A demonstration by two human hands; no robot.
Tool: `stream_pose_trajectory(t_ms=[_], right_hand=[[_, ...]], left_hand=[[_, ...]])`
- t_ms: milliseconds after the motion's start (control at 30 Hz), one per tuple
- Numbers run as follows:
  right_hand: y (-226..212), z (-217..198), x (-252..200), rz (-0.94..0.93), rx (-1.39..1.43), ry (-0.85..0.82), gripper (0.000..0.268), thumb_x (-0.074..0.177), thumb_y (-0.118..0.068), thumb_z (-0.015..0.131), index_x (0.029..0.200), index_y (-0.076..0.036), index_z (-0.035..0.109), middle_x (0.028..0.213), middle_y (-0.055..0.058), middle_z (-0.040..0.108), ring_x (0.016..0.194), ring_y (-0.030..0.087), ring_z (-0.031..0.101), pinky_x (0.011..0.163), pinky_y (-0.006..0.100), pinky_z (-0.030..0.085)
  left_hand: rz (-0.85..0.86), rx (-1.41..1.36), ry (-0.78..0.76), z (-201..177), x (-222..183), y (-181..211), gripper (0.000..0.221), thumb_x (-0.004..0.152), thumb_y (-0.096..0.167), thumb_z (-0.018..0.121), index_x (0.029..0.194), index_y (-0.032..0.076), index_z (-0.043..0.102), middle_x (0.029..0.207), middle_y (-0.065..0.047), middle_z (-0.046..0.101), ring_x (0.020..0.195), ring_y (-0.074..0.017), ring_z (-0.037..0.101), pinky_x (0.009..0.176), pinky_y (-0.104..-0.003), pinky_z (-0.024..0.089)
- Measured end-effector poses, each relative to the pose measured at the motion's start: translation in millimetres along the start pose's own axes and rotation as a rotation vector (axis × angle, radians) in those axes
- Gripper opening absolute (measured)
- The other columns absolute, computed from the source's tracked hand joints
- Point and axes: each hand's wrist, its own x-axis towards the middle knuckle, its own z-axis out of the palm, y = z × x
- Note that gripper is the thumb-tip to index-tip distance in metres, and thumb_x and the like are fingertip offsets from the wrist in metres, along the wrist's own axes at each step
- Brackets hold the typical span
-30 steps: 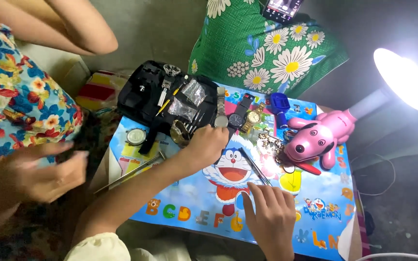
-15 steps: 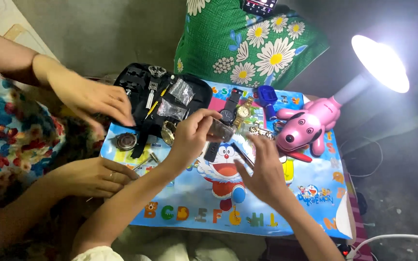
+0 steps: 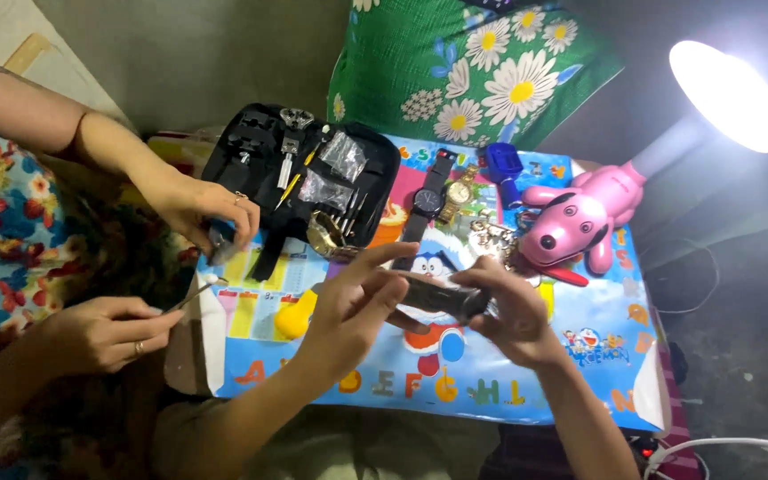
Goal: Using a watch repair kit to adjust and repair metal watch straps on a low table.
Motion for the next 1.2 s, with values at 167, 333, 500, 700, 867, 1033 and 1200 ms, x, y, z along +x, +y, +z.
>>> stream_pose_trajectory(t_ms=[167, 333, 500, 700, 867, 1033, 1200], right_hand=[[-29, -10, 9, -0.023, -0.282, -0.029, 0.043, 0.086, -0.027, 0.072, 0.113, 0.007, 0.074, 0.071, 0.01, 0.056, 0.058, 0.02, 0.048, 0.055, 0.034, 0.044], [-50, -10, 13, -0.143, -0.573, -0.041, 0.031, 0.086, -0.022, 0.075, 0.107, 0.001, 0.077, 0.07, 0.009, 0.063, 0.059, 0.026, 0.055, 0.056, 0.036, 0.05], [-69, -6, -5, -0.167, -1.021, -0.079, 0.047, 0.068, -0.022, 0.095, 0.107, -0.004, 0.075, 0.078, 0.003, 0.075, 0.069, 0.014, 0.063, 0.066, 0.033, 0.049], [-83, 1, -19, -0.297, -1.209, -0.079, 0.019, 0.082, -0.02, 0.085, 0.098, -0.015, 0.076, 0.089, -0.004, 0.081, 0.079, 0.011, 0.068, 0.073, 0.034, 0.052], [-85, -2, -24, -0.319, -1.23, -0.055, 0.016, 0.082, -0.017, 0.084, 0.094, -0.018, 0.074, 0.091, -0.008, 0.08, 0.085, 0.012, 0.065, 0.079, 0.036, 0.052], [-80, -4, -26, -0.183, -1.157, -0.025, 0.031, 0.076, -0.026, 0.091, 0.099, -0.02, 0.071, 0.093, -0.008, 0.08, 0.081, 0.012, 0.069, 0.081, 0.036, 0.052], [-75, -5, -17, -0.208, -1.144, -0.098, 0.031, 0.078, -0.03, 0.09, 0.103, -0.021, 0.075, 0.097, -0.009, 0.079, 0.083, 0.01, 0.065, 0.081, 0.036, 0.048]], left_hand=[[-0.037, -0.054, 0.026, -9, -10, -40, 0.034, 0.096, 0.001, 0.066, 0.13, -0.001, 0.059, 0.109, -0.03, 0.074, 0.1, -0.0321, 0.074, 0.08, -0.047, 0.067], [0.097, 0.024, 0.001, 10, -11, -20, 0.029, 0.093, -0.004, 0.069, 0.119, 0.0, 0.059, 0.106, -0.031, 0.074, 0.096, -0.0333, 0.076, 0.082, -0.044, 0.066], [0.359, 0.07, -0.097, 7, -10, -13, 0.029, 0.099, -0.01, 0.06, 0.115, 0.007, 0.042, 0.121, -0.018, 0.071, 0.109, -0.026, 0.073, 0.095, -0.034, 0.063], [0.535, 0.147, -0.062, 1, -16, -18, 0.035, 0.092, -0.016, 0.064, 0.114, 0.009, 0.053, 0.113, -0.013, 0.074, 0.101, -0.025, 0.078, 0.087, -0.033, 0.067], [0.553, 0.271, -0.08, 0, -21, -3, 0.033, 0.089, -0.011, 0.069, 0.112, 0.01, 0.057, 0.114, -0.01, 0.074, 0.102, -0.0234, 0.077, 0.09, -0.036, 0.068], [0.407, 0.232, -0.03, 7, -23, -5, 0.035, 0.09, -0.013, 0.07, 0.114, 0.01, 0.058, 0.109, -0.009, 0.075, 0.096, -0.021, 0.078, 0.084, -0.033, 0.067], [0.395, 0.136, 0.055, 4, -26, -18, 0.054, 0.092, -0.003, 0.073, 0.13, 0.016, 0.04, 0.109, -0.013, 0.073, 0.099, -0.0212, 0.075, 0.082, -0.029, 0.061]])
